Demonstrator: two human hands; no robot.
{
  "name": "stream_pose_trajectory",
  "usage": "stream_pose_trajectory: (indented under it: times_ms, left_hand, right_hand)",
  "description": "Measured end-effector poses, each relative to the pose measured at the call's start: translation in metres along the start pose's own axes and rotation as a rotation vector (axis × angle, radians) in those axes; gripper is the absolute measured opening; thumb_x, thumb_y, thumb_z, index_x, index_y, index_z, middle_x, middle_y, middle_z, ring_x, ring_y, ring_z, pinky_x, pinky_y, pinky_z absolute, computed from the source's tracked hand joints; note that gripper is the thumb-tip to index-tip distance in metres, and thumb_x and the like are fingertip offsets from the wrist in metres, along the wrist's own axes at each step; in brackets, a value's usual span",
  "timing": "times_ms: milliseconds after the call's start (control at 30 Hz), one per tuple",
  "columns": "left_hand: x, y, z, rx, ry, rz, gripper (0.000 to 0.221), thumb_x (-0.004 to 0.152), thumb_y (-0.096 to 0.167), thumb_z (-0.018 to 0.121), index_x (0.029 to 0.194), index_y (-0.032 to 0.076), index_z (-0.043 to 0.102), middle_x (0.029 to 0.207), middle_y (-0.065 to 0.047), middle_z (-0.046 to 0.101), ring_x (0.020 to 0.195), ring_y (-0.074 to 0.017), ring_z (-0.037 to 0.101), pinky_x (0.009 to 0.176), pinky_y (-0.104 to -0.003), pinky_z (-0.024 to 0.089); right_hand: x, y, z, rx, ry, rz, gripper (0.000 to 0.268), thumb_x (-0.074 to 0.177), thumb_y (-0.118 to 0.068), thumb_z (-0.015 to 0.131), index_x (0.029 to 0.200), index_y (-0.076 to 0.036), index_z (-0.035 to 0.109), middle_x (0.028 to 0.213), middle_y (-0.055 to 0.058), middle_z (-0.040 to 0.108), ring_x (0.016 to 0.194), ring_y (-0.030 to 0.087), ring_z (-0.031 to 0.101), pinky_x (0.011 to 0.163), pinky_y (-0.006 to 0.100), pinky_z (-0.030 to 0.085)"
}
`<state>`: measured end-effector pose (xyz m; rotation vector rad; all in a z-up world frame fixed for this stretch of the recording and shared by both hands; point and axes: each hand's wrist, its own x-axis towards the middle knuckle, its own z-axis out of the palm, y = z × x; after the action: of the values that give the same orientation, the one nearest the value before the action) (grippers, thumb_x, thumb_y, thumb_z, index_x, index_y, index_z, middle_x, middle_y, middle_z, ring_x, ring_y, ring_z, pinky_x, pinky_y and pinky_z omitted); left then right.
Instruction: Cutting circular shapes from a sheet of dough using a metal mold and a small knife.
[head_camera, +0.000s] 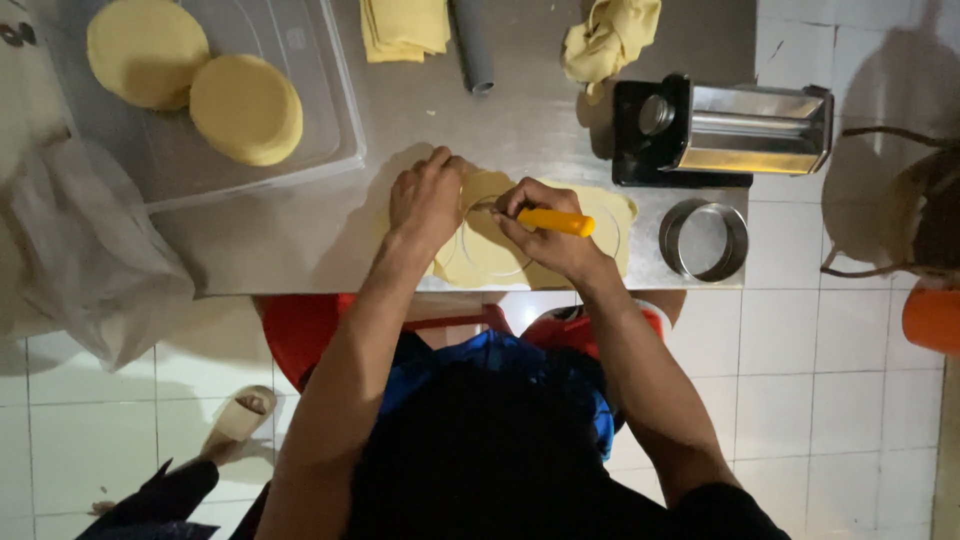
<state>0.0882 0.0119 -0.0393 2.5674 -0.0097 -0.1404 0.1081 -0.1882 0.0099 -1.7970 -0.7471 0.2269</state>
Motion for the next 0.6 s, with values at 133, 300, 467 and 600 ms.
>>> stream_pose_trajectory:
  times_ms: [133, 300, 467, 600]
  left_hand:
    - [0.000, 0.003, -0.001, 0.015, 0.001, -0.007, 0.018, 0.085, -0.002, 0.070, 0.102, 0.000, 0.069, 0.105, -0.016, 0.062, 0.091, -0.0430, 0.069, 0.079, -0.052, 0.054]
    - [0.003, -0.002, 0.003, 0.015, 0.001, -0.013, 0.023, 0.080, -0.005, 0.073, 0.102, -0.001, 0.067, 0.106, -0.015, 0.061, 0.091, -0.0430, 0.069, 0.077, -0.052, 0.054]
    - [0.001, 0.001, 0.000, 0.010, 0.003, -0.024, 0.025, 0.078, -0.005, 0.074, 0.102, 0.001, 0.068, 0.103, -0.014, 0.061, 0.088, -0.0410, 0.070, 0.076, -0.052, 0.055]
    - [-0.002, 0.008, -0.010, -0.006, 0.003, -0.024, 0.025, 0.079, -0.007, 0.073, 0.102, 0.000, 0.068, 0.103, -0.014, 0.061, 0.089, -0.0419, 0.070, 0.075, -0.051, 0.055]
  right_hand:
    - [0.004, -0.003, -0.004, 0.006, 0.030, 0.032, 0.019, 0.084, 0.002, 0.080, 0.084, -0.007, 0.063, 0.083, 0.011, 0.076, 0.076, 0.023, 0.070, 0.074, 0.036, 0.053]
    - [0.005, 0.000, -0.014, -0.026, 0.048, 0.025, 0.020, 0.083, 0.004, 0.080, 0.084, -0.006, 0.063, 0.083, 0.012, 0.075, 0.075, 0.024, 0.070, 0.074, 0.037, 0.054]
    - [0.003, 0.004, -0.018, -0.051, 0.089, 0.067, 0.022, 0.083, 0.003, 0.082, 0.082, -0.006, 0.062, 0.080, 0.010, 0.075, 0.074, 0.021, 0.071, 0.073, 0.034, 0.055]
    - [0.001, 0.014, -0.021, -0.063, 0.110, 0.090, 0.022, 0.083, 0.001, 0.084, 0.082, -0.006, 0.063, 0.078, 0.010, 0.074, 0.074, 0.021, 0.071, 0.073, 0.034, 0.056]
